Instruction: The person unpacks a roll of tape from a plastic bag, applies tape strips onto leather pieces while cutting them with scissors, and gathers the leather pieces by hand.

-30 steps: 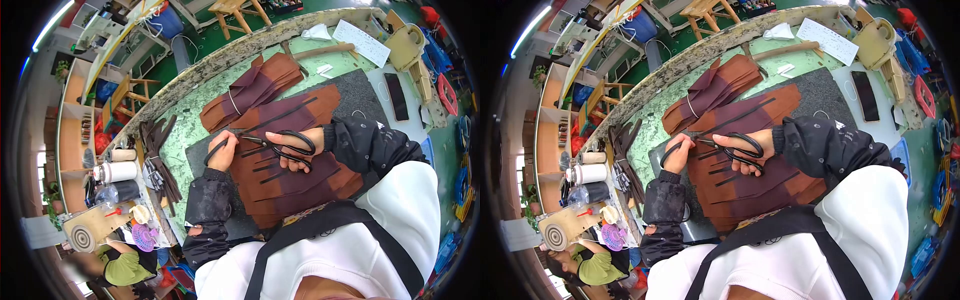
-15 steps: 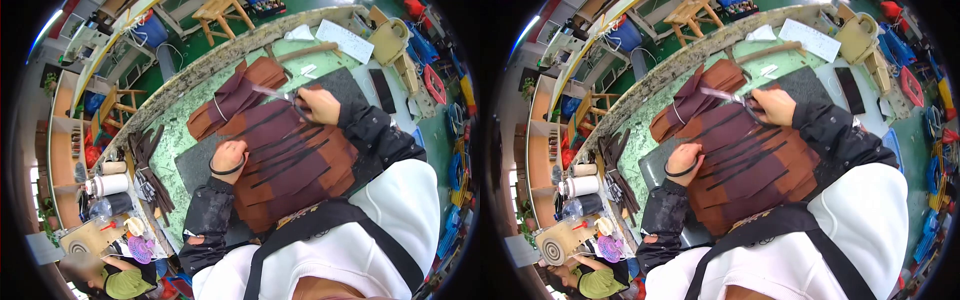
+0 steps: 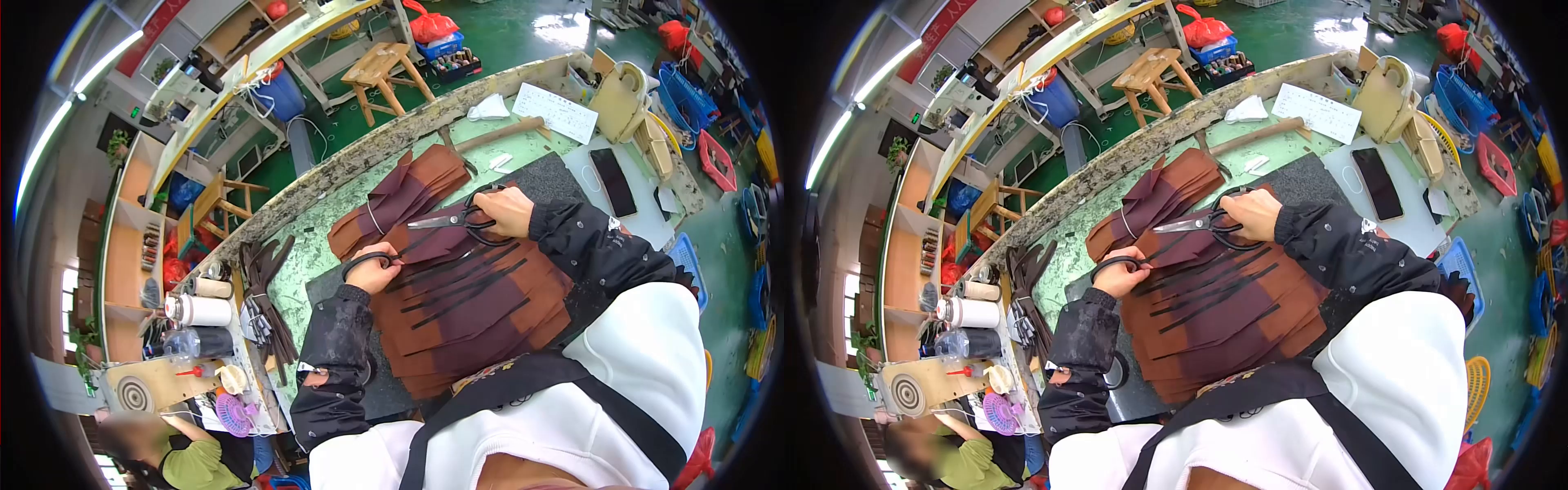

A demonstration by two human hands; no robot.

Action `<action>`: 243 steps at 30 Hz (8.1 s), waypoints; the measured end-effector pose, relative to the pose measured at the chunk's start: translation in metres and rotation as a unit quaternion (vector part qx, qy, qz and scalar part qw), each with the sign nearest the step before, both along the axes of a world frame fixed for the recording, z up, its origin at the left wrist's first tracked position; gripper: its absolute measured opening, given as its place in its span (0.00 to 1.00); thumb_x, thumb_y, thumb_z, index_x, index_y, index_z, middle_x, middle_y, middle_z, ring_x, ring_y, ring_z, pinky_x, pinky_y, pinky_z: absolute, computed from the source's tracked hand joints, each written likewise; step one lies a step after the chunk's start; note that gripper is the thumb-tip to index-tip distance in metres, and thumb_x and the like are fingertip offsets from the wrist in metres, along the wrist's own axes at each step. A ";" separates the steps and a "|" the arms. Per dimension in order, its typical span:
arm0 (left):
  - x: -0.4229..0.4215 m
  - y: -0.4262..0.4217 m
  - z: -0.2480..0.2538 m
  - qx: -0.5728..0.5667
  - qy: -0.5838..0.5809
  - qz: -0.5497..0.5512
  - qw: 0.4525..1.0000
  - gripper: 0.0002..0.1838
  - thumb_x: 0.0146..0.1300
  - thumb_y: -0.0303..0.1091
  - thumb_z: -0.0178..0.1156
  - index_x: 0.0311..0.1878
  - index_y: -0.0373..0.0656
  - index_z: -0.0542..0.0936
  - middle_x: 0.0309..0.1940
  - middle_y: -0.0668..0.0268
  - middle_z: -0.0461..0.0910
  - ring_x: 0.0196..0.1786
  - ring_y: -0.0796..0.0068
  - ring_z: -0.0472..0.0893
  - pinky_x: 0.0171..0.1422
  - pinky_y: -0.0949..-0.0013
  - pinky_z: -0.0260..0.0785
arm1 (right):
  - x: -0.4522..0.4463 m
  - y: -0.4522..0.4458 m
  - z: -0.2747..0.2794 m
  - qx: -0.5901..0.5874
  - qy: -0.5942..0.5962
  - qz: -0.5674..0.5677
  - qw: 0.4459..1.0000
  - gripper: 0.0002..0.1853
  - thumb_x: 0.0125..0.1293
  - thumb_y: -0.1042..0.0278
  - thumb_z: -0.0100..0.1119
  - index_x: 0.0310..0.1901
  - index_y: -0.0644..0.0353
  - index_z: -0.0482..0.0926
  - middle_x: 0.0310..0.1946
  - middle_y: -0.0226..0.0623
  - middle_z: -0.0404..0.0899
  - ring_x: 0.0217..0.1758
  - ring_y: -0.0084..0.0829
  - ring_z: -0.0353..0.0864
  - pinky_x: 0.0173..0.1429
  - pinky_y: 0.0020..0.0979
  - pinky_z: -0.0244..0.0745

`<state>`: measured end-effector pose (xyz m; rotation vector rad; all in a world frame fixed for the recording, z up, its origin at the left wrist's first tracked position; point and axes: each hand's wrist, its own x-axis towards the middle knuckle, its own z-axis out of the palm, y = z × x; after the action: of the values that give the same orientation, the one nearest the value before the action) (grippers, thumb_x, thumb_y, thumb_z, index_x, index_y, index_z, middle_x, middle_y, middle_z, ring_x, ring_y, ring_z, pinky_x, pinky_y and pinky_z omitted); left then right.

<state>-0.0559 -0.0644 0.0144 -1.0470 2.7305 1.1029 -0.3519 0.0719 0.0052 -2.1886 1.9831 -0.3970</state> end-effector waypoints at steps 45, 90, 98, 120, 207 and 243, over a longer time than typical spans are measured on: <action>0.027 -0.023 -0.012 0.029 0.032 0.209 0.977 0.19 0.59 0.47 0.56 0.25 0.40 0.79 0.21 0.65 0.79 0.25 0.65 0.75 0.33 0.66 0.68 | 0.026 -0.007 0.032 0.415 -0.624 -0.104 0.654 0.34 0.58 0.29 0.50 0.30 0.61 0.72 0.21 0.38 0.74 0.22 0.35 0.75 0.31 0.34 0.74; 0.039 0.085 0.017 -0.261 0.064 -0.066 0.961 0.11 0.48 0.25 0.58 0.38 0.43 0.75 0.34 0.64 0.79 0.36 0.60 0.77 0.43 0.66 0.68 | 0.002 0.014 -0.020 -0.002 -0.092 0.095 0.991 0.15 0.45 0.68 0.64 0.34 0.56 0.68 0.27 0.34 0.78 0.26 0.44 0.78 0.31 0.35 0.71; 0.079 0.102 0.010 -0.281 0.074 -0.108 0.951 0.12 0.47 0.22 0.57 0.38 0.42 0.77 0.35 0.66 0.80 0.36 0.63 0.77 0.45 0.68 0.69 | 0.024 0.031 0.011 0.046 -0.143 0.038 0.988 0.14 0.44 0.74 0.60 0.34 0.57 0.69 0.26 0.33 0.78 0.25 0.42 0.77 0.30 0.35 0.70; 0.008 0.035 0.015 -0.392 0.145 -0.108 0.902 0.15 0.47 0.25 0.60 0.41 0.45 0.74 0.39 0.65 0.80 0.40 0.62 0.79 0.44 0.67 0.71 | -0.022 0.049 0.012 -0.009 -0.068 -0.102 0.992 0.16 0.49 0.60 0.63 0.36 0.58 0.70 0.27 0.42 0.78 0.28 0.50 0.78 0.34 0.41 0.73; 0.058 0.060 -0.004 -0.114 0.045 0.147 0.981 0.11 0.56 0.36 0.61 0.24 0.40 0.77 0.17 0.68 0.75 0.20 0.67 0.70 0.28 0.68 0.63 | -0.009 0.022 0.001 -0.077 0.049 -0.155 0.984 0.16 0.55 0.58 0.67 0.31 0.58 0.71 0.25 0.31 0.73 0.21 0.27 0.71 0.28 0.29 0.65; 0.080 0.005 0.046 -0.183 -0.416 -0.034 0.890 0.17 0.51 0.41 0.58 0.35 0.34 0.79 0.31 0.51 0.81 0.35 0.49 0.79 0.41 0.57 0.72 | 0.071 0.056 -0.014 -0.084 -0.005 0.052 0.995 0.35 0.53 0.46 0.61 0.60 0.55 0.68 0.65 0.39 0.63 0.68 0.43 0.62 0.68 0.52 0.52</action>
<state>0.0240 -0.0591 0.0602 -1.0953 2.2333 0.0393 -0.2813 0.1281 -0.0087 -2.3722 1.8834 -0.5784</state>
